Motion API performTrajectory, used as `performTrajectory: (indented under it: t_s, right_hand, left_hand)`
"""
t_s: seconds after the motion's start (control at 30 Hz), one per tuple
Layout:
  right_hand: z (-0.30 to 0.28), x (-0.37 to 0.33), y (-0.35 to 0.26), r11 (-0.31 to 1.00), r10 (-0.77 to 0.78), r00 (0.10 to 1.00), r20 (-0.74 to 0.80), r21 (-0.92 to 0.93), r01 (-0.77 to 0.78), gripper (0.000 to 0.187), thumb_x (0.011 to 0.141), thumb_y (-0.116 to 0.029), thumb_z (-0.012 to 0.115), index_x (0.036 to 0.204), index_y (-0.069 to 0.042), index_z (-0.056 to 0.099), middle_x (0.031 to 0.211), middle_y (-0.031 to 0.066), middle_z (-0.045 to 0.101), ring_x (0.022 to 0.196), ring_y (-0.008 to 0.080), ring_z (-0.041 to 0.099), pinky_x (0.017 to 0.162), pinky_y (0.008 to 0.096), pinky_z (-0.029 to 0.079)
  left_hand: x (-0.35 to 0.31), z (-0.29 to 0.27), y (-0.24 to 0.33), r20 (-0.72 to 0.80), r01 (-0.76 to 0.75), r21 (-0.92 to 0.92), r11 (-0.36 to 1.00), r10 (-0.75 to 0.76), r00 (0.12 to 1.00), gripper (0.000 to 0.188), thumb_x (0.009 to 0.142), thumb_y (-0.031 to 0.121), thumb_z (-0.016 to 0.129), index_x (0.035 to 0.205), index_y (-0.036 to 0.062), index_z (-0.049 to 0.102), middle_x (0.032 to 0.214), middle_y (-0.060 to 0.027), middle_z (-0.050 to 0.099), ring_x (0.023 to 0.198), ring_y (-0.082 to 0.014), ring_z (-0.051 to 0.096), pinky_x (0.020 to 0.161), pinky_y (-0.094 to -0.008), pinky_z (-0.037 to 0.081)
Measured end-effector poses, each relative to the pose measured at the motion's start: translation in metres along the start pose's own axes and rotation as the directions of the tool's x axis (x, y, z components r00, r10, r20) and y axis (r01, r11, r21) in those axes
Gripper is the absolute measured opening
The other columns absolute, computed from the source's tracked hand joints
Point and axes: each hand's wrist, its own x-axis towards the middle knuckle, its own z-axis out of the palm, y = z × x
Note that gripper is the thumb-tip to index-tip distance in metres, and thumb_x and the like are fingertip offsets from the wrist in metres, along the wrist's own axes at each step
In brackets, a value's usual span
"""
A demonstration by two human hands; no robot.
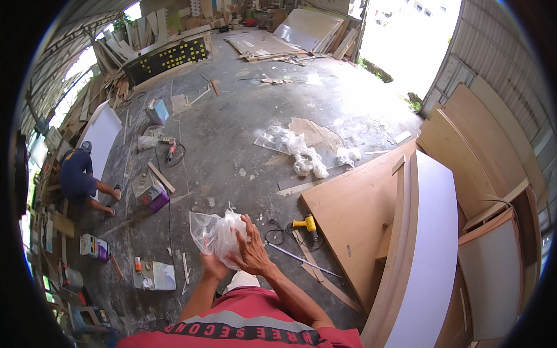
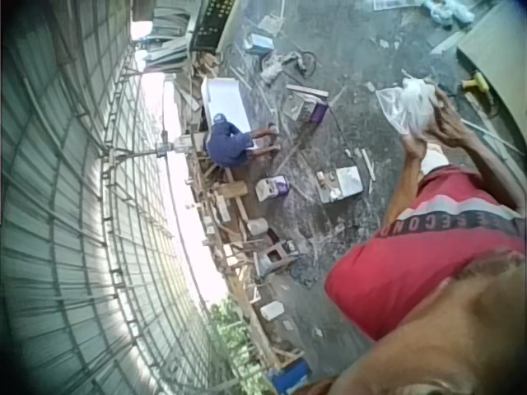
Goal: The person peels a protective plastic film off a large white board by hand, gathering the film into a bundle and discarding it. The person then smooths the surface of the board with both hands.
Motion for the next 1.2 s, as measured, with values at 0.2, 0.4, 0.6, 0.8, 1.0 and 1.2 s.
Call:
performTrajectory:
  t_s: [0.2, 0.4, 0.6, 0.8, 1.0, 1.2]
  right_hand:
    - [-0.016, 0.087, 0.093, 0.89, 0.253, 0.966, 0.054, 0.378, -0.254, 0.092, 0.078, -0.017, 0.082, 0.15, -0.009, 0.026, 0.144, 0.0269, 0.041, 0.129, 0.0415, 0.048, 0.106, 0.0465, 0.041]
    - [-0.097, 0.233, 0.112, 0.985, 0.046, 0.848, -0.528, -0.12, -0.128, 0.068, 0.075, -0.022, 0.088, 0.128, -0.003, 0.05, 0.14, 0.0285, 0.049, 0.125, 0.0453, 0.054, 0.103, 0.05, 0.045]
    - [-0.172, 0.331, 0.149, 0.736, -0.436, 0.563, -0.702, -0.638, -0.225, 0.055, 0.092, -0.037, 0.07, 0.139, -0.012, 0.056, 0.151, 0.0244, 0.038, 0.138, 0.0458, 0.039, 0.11, 0.0582, 0.037]
    - [-0.175, 0.29, 0.361, 0.164, 0.459, 0.706, -0.54, -0.729, -0.664, 0.063, 0.095, -0.056, 0.056, 0.138, -0.011, 0.061, 0.158, 0.0254, 0.034, 0.152, 0.0415, 0.018, 0.121, 0.0618, 0.002]
    - [-0.107, 0.236, 0.441, 0.143, 0.686, 0.219, -0.694, -0.166, -0.976, 0.042, 0.094, -0.044, 0.058, 0.105, -0.007, 0.075, 0.129, 0.0196, 0.064, 0.128, 0.0352, 0.053, 0.114, 0.0579, 0.024]
    - [-0.023, 0.197, 0.52, -0.021, 0.821, -0.08, -0.566, 0.11, -0.994, 0.033, 0.092, -0.032, 0.061, 0.083, -0.003, 0.074, 0.085, 0.0182, 0.073, 0.083, 0.0325, 0.07, 0.082, 0.0418, 0.052]
  left_hand:
    - [0.091, 0.019, 0.06, 0.258, 0.167, -0.033, 0.985, -0.153, 0.954, 0.099, 0.089, 0.085, 0.031, 0.16, 0.0163, 0.024, 0.155, -0.0181, 0.041, 0.14, -0.0404, 0.042, 0.115, -0.0642, 0.029]
    - [0.198, -0.055, 0.156, -0.203, 0.073, 0.237, 0.969, -0.025, 0.979, 0.074, 0.097, 0.065, 0.044, 0.141, 0.0055, 0.044, 0.132, -0.0232, 0.058, 0.121, -0.0399, 0.058, 0.1, -0.0538, 0.046]
    - [0.274, -0.106, 0.213, -0.535, 0.082, 0.348, 0.934, 0.126, 0.836, 0.045, 0.1, 0.045, 0.052, 0.12, 0.0054, 0.057, 0.111, -0.0132, 0.063, 0.102, -0.0293, 0.064, 0.086, -0.0428, 0.049]
    - [0.312, -0.139, 0.206, -0.576, 0.098, 0.172, 0.98, 0.019, 0.817, 0.041, 0.1, 0.042, 0.053, 0.116, 0.0052, 0.059, 0.11, -0.0116, 0.063, 0.101, -0.0282, 0.062, 0.087, -0.043, 0.049]
    - [0.335, -0.188, 0.213, -0.77, 0.094, 0.067, 0.993, -0.008, 0.638, 0.036, 0.096, 0.039, 0.057, 0.108, 0.0052, 0.062, 0.105, -0.0105, 0.064, 0.098, -0.0271, 0.061, 0.087, -0.0432, 0.048]
    - [0.45, -0.21, 0.251, -0.79, 0.059, 0.071, 0.996, 0.019, 0.613, 0.032, 0.096, 0.035, 0.058, 0.107, 0.0052, 0.063, 0.105, -0.0086, 0.064, 0.098, -0.0261, 0.061, 0.087, -0.0423, 0.049]
